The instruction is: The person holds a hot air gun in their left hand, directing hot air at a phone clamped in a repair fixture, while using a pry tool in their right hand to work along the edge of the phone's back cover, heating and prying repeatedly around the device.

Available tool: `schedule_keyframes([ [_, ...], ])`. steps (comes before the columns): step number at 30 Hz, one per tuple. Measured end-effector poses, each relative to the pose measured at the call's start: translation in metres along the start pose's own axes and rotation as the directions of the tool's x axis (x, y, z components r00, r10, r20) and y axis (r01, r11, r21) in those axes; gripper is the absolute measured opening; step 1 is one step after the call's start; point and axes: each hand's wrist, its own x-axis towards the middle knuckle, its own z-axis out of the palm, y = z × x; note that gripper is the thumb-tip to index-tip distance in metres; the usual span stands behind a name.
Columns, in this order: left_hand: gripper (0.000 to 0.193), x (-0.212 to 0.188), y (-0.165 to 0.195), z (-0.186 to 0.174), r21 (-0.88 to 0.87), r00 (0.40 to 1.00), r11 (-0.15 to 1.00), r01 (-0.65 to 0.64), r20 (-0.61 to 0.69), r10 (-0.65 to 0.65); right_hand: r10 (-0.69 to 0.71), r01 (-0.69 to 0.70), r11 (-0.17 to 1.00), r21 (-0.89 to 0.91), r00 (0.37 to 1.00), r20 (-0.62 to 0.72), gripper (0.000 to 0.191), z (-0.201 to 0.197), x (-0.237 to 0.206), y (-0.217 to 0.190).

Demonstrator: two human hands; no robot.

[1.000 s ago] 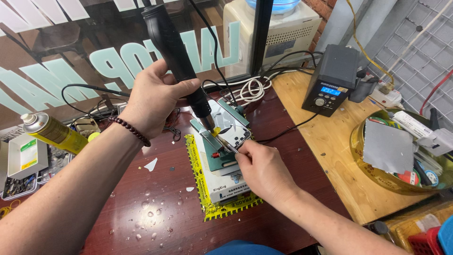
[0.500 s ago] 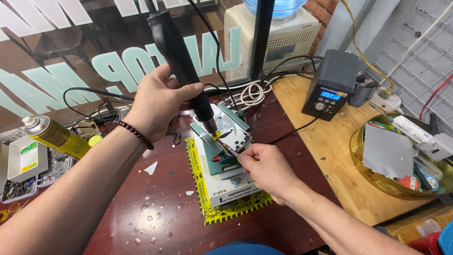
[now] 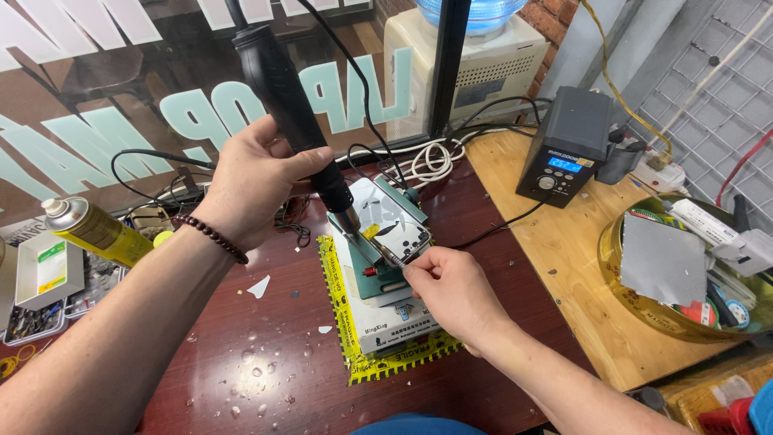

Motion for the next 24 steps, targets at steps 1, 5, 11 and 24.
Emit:
schedule_keyframes([
  [1,0.030,-0.001,-0.001,-0.002,-0.007,1.000,1.000,0.003,-0.006,-0.003,0.082,-0.083,0.993,0.078,0.997,0.008,0.018,0.001,0.000,0.000],
  [5,0.029,-0.009,-0.004,-0.013,-0.040,1.000,0.999,0.001,-0.012,-0.001,0.141,-0.143,0.983,0.112,0.990,0.021,0.019,0.000,-0.002,-0.002],
  [11,0.027,-0.020,-0.005,-0.025,-0.073,0.999,0.997,0.017,-0.039,-0.020,-0.177,0.147,0.905,-0.398,0.983,-0.039,0.017,-0.006,-0.012,-0.017],
  [24,0.031,-0.005,-0.006,-0.010,-0.098,0.999,0.994,-0.047,-0.002,0.047,-0.295,0.235,0.833,-0.501,0.954,-0.044,0.016,0.006,-0.016,-0.023],
])
